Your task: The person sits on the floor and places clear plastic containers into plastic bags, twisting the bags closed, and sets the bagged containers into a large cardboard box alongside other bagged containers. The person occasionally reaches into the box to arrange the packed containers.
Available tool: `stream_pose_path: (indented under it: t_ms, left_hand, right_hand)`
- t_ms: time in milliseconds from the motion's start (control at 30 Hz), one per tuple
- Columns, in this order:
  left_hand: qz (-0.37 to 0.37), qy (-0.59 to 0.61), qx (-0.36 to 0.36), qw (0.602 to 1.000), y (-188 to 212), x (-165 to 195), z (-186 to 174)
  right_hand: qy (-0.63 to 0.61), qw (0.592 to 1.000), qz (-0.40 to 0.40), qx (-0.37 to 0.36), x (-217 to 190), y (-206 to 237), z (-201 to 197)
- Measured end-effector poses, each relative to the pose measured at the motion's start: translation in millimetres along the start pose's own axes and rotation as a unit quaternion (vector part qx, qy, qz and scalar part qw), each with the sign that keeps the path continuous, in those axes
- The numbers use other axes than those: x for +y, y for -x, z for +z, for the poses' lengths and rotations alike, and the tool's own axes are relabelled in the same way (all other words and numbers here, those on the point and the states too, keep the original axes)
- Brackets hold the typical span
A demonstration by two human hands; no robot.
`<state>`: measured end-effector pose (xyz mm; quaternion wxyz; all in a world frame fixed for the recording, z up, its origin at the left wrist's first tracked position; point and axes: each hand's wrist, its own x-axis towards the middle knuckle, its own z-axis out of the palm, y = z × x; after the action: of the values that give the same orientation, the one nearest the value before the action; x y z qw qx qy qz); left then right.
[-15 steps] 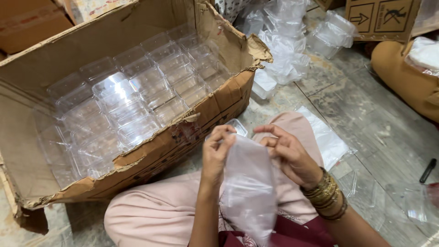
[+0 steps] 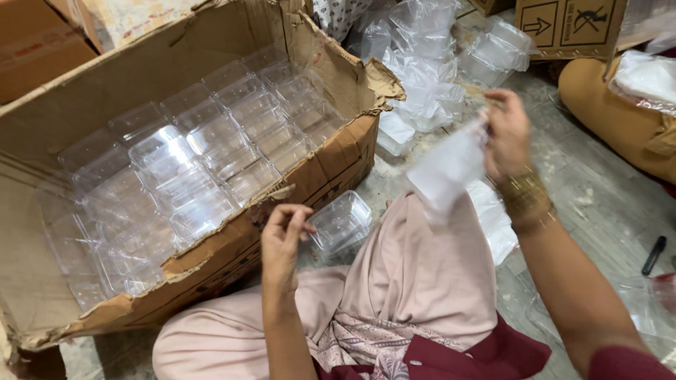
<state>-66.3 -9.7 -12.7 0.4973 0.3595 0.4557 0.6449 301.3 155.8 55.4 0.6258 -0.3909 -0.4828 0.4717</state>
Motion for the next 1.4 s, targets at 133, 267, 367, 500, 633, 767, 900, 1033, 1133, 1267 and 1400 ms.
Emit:
stream_pose_path:
  t_ms: [133, 267, 367, 500, 633, 767, 900, 1033, 1133, 1267, 1400]
  left_hand:
    - [0.004, -0.010, 0.029, 1.000, 3, 1, -23]
    - [-0.007, -0.068, 0.014, 0.998, 4, 5, -27]
    - [-0.018, -0.105, 0.017, 0.994, 7, 9, -31]
    - [-0.019, -0.131, 0.023, 0.991, 8, 18, -39]
    - [0.010, -0.189, 0.018, 0.982, 12, 28, -58]
    - [0.021, -0.122, 0.052, 0.991, 8, 42, -83]
    - [0.052, -0.099, 0.077, 0.991, 7, 56, -105]
    - [0.081, -0.100, 0.077, 0.989, 9, 42, -113]
    - [0.105, -0.109, 0.092, 0.984, -5, 25, -119]
    - [0.116, -0.080, 0.099, 0.985, -10, 24, -140]
    - [0.117, -0.081, 0.119, 0.983, -9, 21, -144]
  right_hand:
    - [-0.121, 0.992, 0.008, 0.033, 62, -79, 39]
    - [-0.109, 0.991, -0.004, 0.079, 92, -130, 54]
    - [0.057, 0.997, 0.057, -0.003, 106, -134, 58]
    - [0.257, 0.956, 0.040, -0.135, 112, -119, 50]
    - [0.235, 0.963, 0.031, -0.129, 91, -84, 9]
    - [0.384, 0.918, 0.009, -0.102, 50, -27, -67]
    - [0.593, 0.801, 0.069, -0.050, 40, 48, -142]
    - [0.674, 0.704, 0.221, -0.002, 68, 132, -199]
    - [0.676, 0.722, 0.151, 0.007, 101, 157, -202]
    - [0.604, 0.796, -0.029, 0.001, 128, 142, -155]
    - [0.571, 0.817, -0.062, -0.045, 142, 71, -100]
